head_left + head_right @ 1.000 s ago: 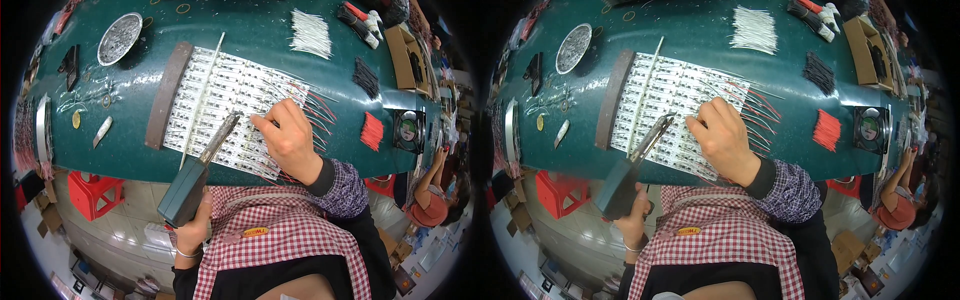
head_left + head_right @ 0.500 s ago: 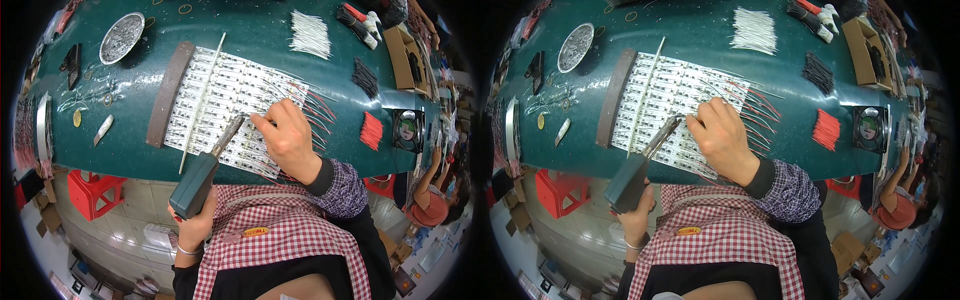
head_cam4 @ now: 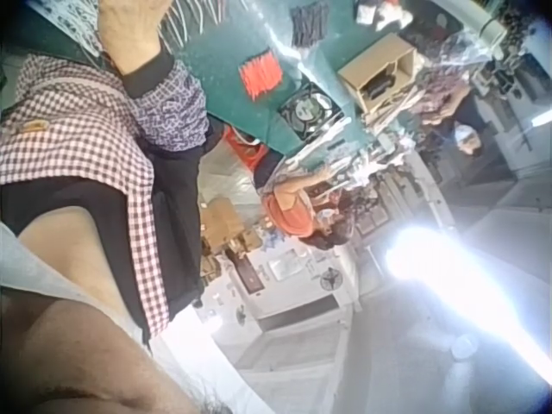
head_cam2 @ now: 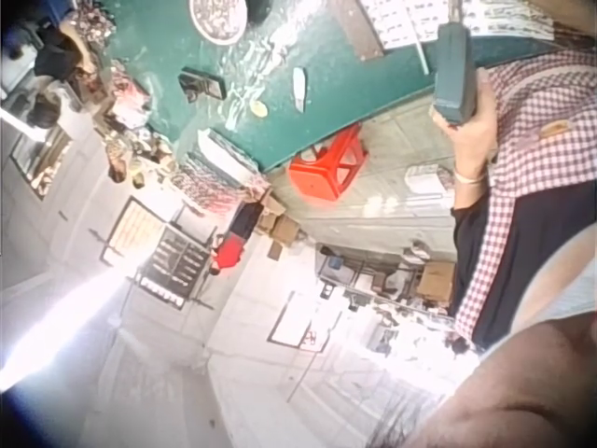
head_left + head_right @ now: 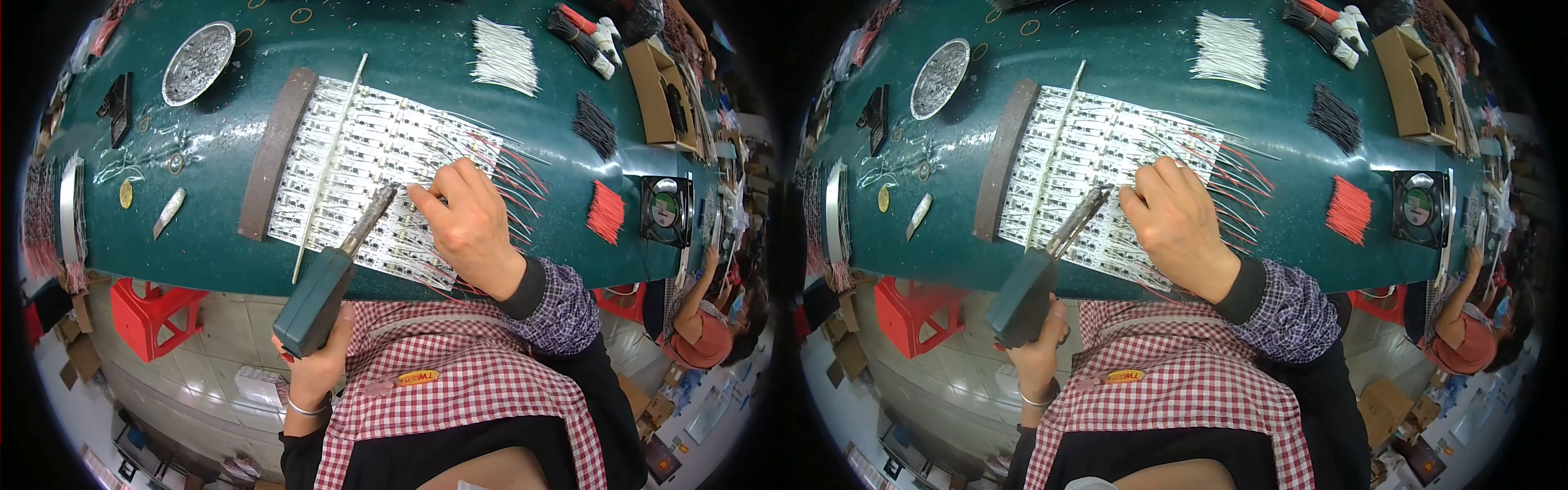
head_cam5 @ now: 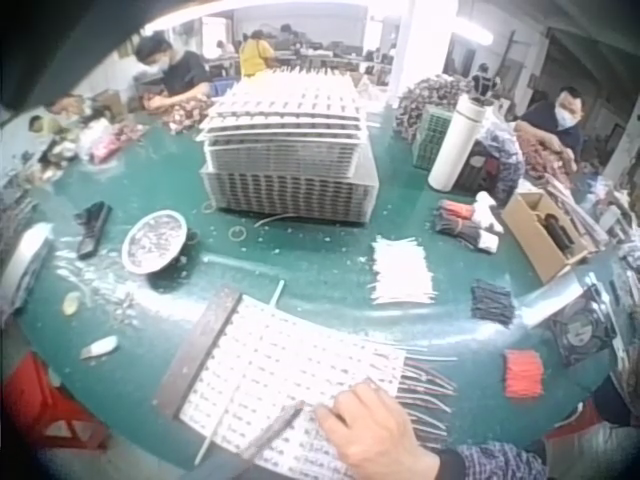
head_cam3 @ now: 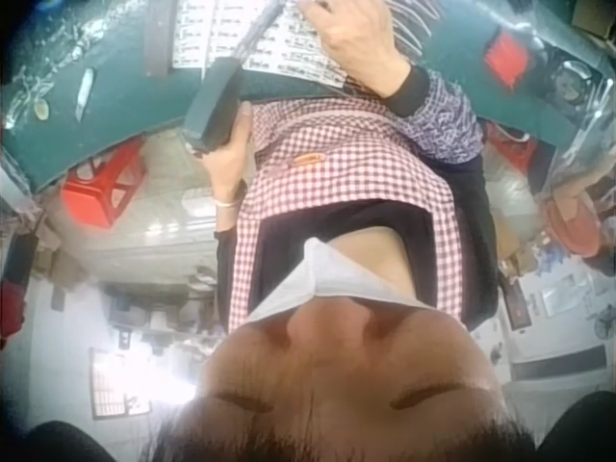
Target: The person aligns wires onto circuit boards by hand and solders them in place using a soldering gun.
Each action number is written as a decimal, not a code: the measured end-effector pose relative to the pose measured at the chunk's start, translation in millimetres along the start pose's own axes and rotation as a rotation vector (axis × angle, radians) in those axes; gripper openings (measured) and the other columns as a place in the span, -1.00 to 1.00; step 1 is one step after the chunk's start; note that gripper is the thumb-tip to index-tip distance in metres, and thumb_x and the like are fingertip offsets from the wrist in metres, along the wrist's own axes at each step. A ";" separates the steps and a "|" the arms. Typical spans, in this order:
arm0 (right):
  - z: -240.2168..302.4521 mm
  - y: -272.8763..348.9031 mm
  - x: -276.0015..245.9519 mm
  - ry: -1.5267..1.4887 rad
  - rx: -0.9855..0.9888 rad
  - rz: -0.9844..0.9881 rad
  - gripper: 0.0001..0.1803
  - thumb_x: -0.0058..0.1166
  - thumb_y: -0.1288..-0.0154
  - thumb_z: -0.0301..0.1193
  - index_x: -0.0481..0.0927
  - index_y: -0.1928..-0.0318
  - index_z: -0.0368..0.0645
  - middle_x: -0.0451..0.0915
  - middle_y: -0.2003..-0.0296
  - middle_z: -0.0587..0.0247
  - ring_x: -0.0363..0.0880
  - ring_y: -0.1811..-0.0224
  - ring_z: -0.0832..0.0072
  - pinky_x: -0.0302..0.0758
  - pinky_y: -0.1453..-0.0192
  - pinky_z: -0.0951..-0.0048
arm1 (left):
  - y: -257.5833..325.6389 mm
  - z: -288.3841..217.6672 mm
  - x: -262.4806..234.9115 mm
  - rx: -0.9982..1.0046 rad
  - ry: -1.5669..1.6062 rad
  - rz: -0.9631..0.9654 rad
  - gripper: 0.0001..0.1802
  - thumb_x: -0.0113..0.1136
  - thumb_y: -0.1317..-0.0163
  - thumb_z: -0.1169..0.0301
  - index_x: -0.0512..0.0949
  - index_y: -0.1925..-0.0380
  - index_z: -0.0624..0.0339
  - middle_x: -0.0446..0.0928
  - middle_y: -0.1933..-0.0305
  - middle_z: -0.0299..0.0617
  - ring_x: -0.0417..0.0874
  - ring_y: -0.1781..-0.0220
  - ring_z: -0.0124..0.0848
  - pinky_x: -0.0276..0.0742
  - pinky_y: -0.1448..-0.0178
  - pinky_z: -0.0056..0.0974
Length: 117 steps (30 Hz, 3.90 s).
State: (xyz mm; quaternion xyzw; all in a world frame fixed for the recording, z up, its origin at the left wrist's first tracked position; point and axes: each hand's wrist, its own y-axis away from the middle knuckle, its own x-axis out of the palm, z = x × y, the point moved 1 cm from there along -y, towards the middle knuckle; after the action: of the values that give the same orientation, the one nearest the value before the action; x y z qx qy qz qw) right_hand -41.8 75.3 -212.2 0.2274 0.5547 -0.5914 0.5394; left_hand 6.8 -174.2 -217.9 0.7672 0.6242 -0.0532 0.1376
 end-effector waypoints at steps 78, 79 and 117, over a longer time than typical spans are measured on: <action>13.9 12.3 7.9 -0.192 0.141 -0.116 -0.78 0.17 0.08 -0.67 0.66 0.32 -0.26 0.34 0.50 0.24 0.38 0.39 0.31 0.37 0.32 0.31 | 1.4 -6.3 -6.6 -0.135 0.029 -0.029 -0.82 0.34 -0.06 0.62 0.62 0.30 0.41 0.62 0.37 -0.15 0.64 0.42 -0.47 0.52 0.32 -0.39; 14.0 12.4 8.0 -0.189 0.143 -0.108 -0.78 0.17 0.07 -0.67 0.65 0.32 -0.26 0.34 0.49 0.24 0.38 0.38 0.30 0.38 0.31 0.31 | 1.0 -7.3 -6.4 -0.139 0.033 -0.030 -0.82 0.34 -0.05 0.62 0.61 0.30 0.41 0.62 0.37 -0.15 0.64 0.42 -0.47 0.52 0.33 -0.39; 23.0 19.5 8.0 -0.209 0.141 -0.120 -0.80 0.22 0.07 -0.65 0.61 0.34 -0.24 0.34 0.49 0.24 0.39 0.37 0.29 0.32 0.32 0.31 | 24.3 2.5 -7.3 -0.158 0.081 -0.158 -0.82 0.40 -0.04 0.55 0.64 0.34 0.38 0.65 0.39 -0.11 0.68 0.45 -0.37 0.55 0.35 -0.34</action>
State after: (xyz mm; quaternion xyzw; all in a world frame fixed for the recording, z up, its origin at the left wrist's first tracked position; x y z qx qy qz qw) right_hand -19.4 55.3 -220.7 0.1681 0.4650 -0.6807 0.5405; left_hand 29.0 -186.2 -215.0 0.7040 0.6899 0.0165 0.1678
